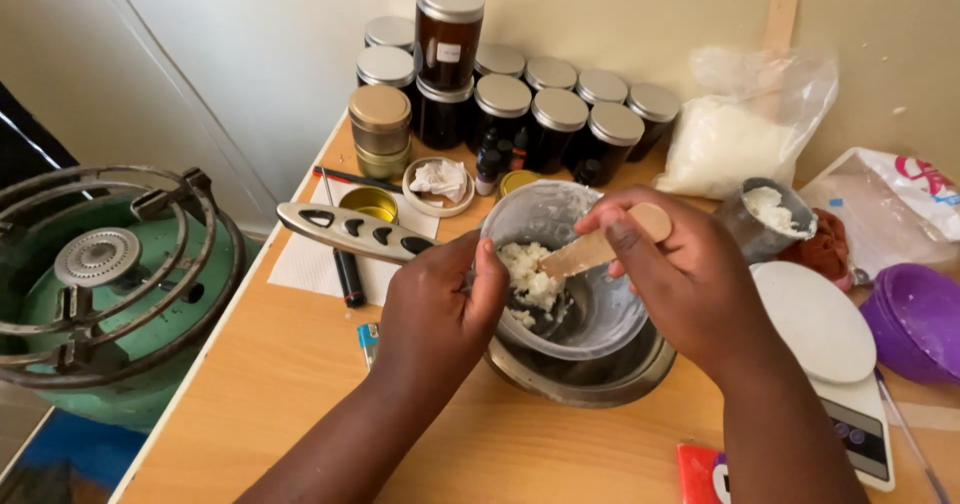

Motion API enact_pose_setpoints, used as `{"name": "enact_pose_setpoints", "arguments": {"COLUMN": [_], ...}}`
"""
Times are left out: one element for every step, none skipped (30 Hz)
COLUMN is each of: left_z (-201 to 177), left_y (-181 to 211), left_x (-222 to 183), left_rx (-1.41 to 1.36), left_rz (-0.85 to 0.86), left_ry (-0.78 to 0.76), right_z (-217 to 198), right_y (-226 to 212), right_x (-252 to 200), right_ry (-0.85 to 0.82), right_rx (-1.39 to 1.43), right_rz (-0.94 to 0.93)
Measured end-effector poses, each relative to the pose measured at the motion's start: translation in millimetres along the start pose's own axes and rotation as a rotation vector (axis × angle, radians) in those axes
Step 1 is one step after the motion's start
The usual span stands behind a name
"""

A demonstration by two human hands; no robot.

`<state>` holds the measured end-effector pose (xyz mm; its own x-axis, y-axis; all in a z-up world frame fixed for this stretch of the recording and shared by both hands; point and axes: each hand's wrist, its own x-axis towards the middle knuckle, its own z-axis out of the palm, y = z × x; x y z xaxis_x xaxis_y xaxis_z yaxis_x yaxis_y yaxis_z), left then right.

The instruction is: Stirring and mixing a thick wax mixture in a metal bowl using a wooden spatula to incorporate fragrance or additives.

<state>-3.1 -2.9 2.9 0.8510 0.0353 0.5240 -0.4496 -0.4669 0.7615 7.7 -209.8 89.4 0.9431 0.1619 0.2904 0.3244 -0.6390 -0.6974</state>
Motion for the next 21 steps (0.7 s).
{"name": "enact_pose_setpoints", "arguments": {"left_z": [-1,-1,-2,-1,0,-1,0,2,4,4,4,3,4,3,2,3,3,4,3,2,1], "left_y": [1,2,3,2,1,1,-1,-2,-3,-3,-2,-3,-3,-2,-2,-3,-4,-5,-4,-3,-3], "left_x": [0,0,0,0,0,-2,-3,-4,-4,-4,-3,-5,-2,-2,-3,-3,-2,-2,-3,-2,-1], "left_rx": [0.000,-0.010,-0.020,-0.020,-0.018,-0.012,-0.007,0.004,0.016,0.013,0.010,0.009,0.009,-0.003,-0.015,-0.015,-0.009,-0.003,-0.004,-0.006,-0.008], "left_rz": [-0.008,-0.001,0.007,0.003,0.018,0.031,0.026,0.050,0.075,0.081,0.059,0.032,0.033,0.043,0.052,0.053,0.043,0.034,0.035,0.029,0.024], "left_ry": [-0.006,-0.008,-0.009,-0.010,0.003,0.014,0.011,0.027,0.042,0.046,0.029,0.013,0.016,0.007,-0.003,-0.003,-0.008,-0.013,-0.015,-0.022,-0.029], "right_z": [0,-1,-1,-4,-7,-8,-9,-11,-15,-16,-17,-17,-18,-18,-19,-19,-19,-19,-16,-13,-10], "right_y": [-1,-1,-2,-4,-6,-8,-7,-5,-4,-2,0,2,1,0,-2,-2,-3,-4,-4,-4,-5], "right_x": [0,0,0,0,0,-1,-2,-3,-3,-4,-5,-7,-6,-8,-10,-10,-10,-10,-11,-11,-10], "right_ry": [-0.005,0.008,0.021,0.019,0.027,0.032,0.027,0.073,0.118,0.123,0.191,0.253,0.253,0.261,0.270,0.271,0.234,0.198,0.200,0.189,0.177], "right_rx": [0.002,0.009,0.015,0.016,-0.015,-0.042,-0.038,-0.012,0.013,0.010,0.100,0.191,0.190,0.215,0.240,0.239,0.231,0.223,0.221,0.222,0.222], "right_rz": [0.009,0.015,0.021,0.023,0.057,0.091,0.094,0.032,-0.030,-0.035,-0.069,-0.102,-0.105,-0.106,-0.106,-0.107,-0.112,-0.115,-0.114,-0.110,-0.105]}}
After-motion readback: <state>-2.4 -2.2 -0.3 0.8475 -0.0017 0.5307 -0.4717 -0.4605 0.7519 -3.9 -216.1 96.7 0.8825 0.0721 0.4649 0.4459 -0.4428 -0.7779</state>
